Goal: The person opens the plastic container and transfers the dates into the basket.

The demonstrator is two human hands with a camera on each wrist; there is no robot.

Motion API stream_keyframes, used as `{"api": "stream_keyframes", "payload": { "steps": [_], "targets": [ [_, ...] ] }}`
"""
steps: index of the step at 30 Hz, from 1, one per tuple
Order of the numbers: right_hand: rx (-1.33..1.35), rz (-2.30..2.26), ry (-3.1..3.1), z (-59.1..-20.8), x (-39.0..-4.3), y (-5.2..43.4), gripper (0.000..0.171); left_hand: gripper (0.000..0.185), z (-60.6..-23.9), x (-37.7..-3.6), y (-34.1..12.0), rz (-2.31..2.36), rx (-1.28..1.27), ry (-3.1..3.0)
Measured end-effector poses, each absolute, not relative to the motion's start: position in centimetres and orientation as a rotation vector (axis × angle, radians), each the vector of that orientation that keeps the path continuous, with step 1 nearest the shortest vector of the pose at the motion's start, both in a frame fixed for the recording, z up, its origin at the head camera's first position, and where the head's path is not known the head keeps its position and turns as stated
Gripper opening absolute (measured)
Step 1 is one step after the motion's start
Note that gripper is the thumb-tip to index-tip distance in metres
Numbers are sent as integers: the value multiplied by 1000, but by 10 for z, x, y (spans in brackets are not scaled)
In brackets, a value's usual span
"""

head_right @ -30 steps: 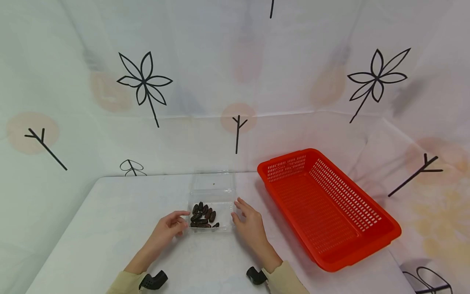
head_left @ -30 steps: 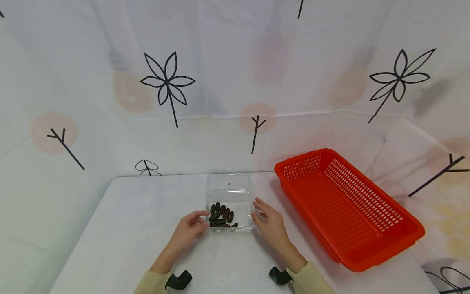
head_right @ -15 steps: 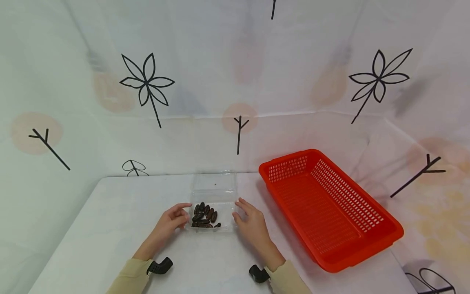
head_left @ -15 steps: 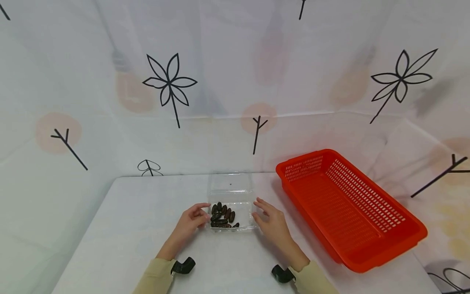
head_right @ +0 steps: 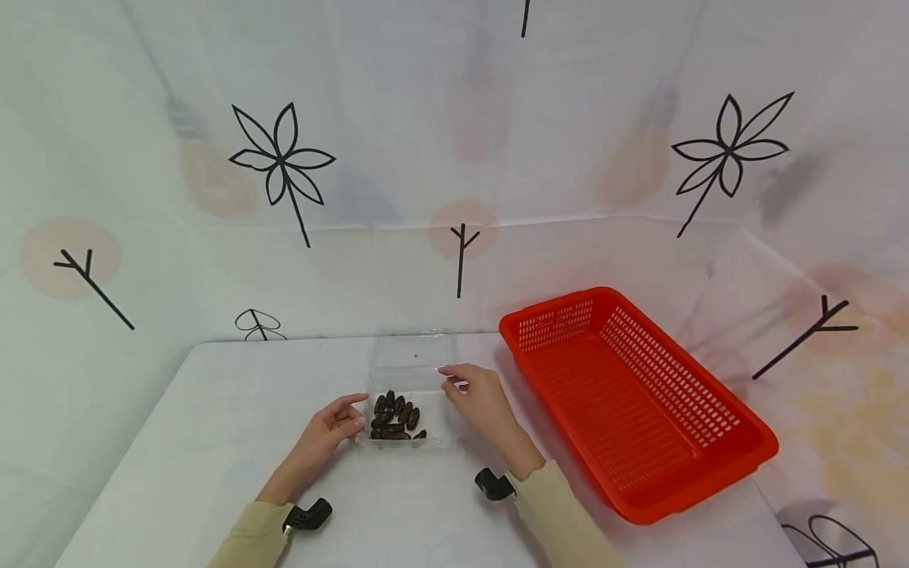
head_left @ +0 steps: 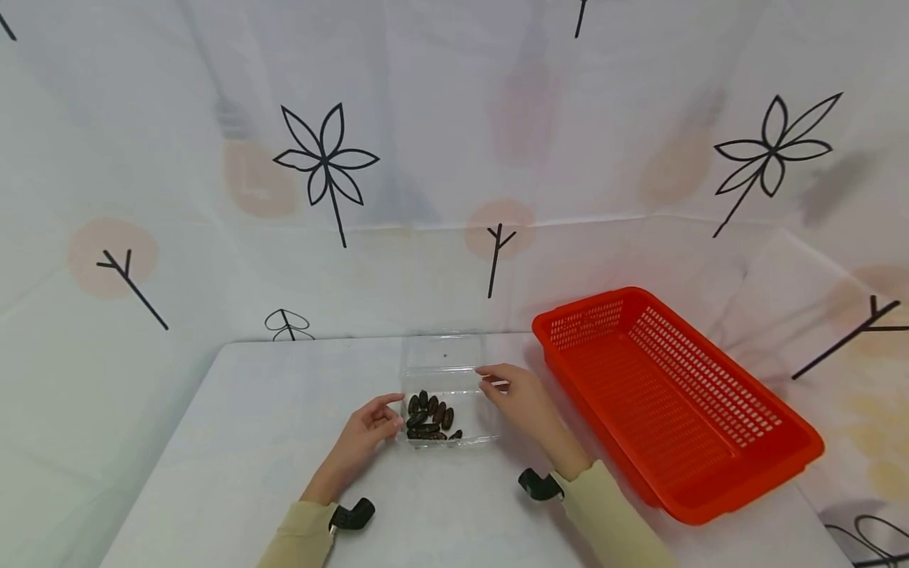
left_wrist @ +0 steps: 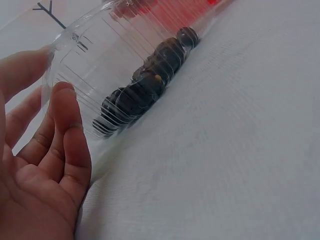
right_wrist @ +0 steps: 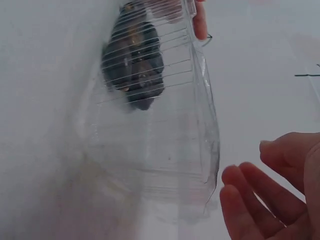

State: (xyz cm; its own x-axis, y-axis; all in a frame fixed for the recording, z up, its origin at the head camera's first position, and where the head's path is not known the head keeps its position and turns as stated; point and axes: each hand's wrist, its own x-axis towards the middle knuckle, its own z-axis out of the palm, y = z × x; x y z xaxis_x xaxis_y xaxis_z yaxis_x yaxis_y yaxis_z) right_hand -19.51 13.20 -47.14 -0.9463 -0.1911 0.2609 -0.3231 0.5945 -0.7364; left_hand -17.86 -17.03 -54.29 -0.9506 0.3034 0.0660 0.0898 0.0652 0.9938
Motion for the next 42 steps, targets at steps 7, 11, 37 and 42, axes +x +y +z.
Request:
{"api": "stream_keyframes", "payload": {
  "steps": [7, 11, 37, 42],
  "targets": [
    [755, 1376, -2831, -465, -222, 119, 20, 49, -543, -176, -169, 2017, 411, 2168],
    [878, 1414, -2951, -459, -234, 108, 21, 48, -545, -176, -171, 2010, 404, 2175],
    [1192, 1226, -3301, -464, -259, 73, 35, 53, -540, -175, -168, 2017, 415, 2113],
    [1252, 1024, -3336, -461, -261, 68, 27, 53, -540, -177, -168, 2014, 422, 2113]
  ]
}}
